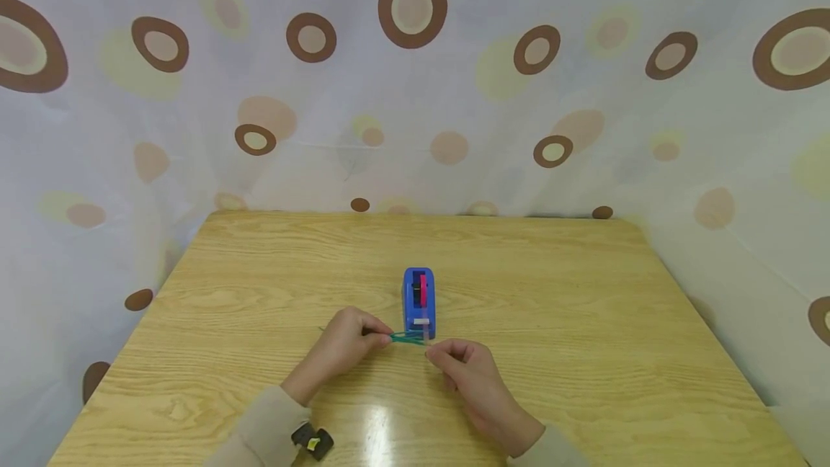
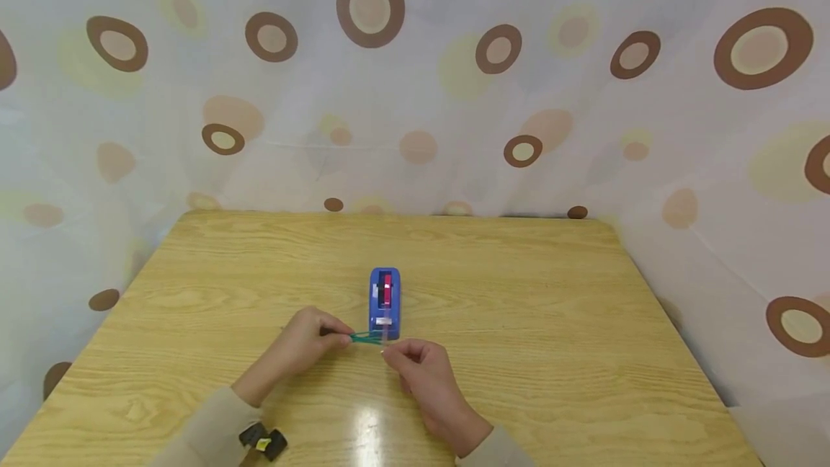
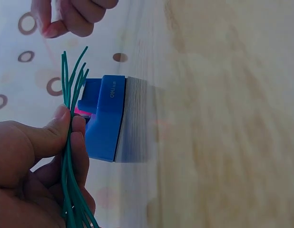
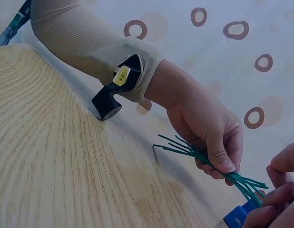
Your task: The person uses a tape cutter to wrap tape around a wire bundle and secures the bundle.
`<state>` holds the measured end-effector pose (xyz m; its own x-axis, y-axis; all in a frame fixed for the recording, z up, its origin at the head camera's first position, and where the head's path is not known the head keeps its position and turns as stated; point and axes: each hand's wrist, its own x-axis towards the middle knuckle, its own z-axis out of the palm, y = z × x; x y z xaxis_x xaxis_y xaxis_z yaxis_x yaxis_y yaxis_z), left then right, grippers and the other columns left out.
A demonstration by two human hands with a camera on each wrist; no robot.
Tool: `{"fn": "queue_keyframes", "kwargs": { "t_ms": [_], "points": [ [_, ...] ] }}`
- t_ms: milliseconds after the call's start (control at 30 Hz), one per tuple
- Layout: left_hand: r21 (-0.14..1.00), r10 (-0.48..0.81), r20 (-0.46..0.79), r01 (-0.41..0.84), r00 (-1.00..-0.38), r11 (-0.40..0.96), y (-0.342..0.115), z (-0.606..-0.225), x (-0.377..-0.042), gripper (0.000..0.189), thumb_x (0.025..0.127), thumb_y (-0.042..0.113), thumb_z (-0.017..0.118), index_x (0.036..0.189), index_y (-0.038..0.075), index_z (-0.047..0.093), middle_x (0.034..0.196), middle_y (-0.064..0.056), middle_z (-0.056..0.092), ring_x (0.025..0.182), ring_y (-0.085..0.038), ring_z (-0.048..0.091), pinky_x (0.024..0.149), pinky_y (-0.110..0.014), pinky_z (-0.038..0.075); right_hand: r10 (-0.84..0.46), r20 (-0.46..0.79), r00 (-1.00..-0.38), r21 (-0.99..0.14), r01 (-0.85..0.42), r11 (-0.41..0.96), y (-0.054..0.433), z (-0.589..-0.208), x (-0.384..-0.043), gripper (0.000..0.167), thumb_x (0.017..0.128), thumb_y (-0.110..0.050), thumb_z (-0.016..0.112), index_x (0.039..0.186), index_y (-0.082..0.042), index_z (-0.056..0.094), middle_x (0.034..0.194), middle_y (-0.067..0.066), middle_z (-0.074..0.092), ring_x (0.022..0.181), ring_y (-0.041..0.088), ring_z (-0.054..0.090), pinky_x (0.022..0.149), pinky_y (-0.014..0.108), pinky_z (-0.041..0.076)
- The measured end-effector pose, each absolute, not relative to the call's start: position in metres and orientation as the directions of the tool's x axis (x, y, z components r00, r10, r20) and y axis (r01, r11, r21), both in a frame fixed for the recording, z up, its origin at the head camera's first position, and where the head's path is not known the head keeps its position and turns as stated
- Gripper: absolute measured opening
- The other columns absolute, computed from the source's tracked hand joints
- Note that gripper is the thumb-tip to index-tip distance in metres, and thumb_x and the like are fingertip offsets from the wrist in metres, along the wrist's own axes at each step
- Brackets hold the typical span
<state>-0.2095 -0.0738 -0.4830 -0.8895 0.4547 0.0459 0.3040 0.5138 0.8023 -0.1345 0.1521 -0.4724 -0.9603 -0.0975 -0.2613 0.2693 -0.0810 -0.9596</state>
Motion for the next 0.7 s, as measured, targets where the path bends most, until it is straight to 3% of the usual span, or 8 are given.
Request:
{"fn": "queue_keyframes", "kwargs": {
  "t_ms": [700],
  "points": [
    [0.794, 0.489, 0.043, 0.327, -0.871, 0.513, -0.049, -0.479, -0.207, 0.009, 0.091, 0.012, 0.072, 0.093, 0.01, 0.08, 0.091, 0.001, 0.074, 0.082, -0.008, 0.066, 0.07, -0.024, 0.054, -0.107, -0.261, -0.959, -0.959, 0.27, -0.089, 0.153, -0.47, -0.133, 0.027, 0.093, -0.016, 0.07, 0.1, 0.01, 0.066, 0.071, -0.003, 0.051, 0.05, 0.007, 0.036, 0.046, 0.018, 0.03]
  ]
}}
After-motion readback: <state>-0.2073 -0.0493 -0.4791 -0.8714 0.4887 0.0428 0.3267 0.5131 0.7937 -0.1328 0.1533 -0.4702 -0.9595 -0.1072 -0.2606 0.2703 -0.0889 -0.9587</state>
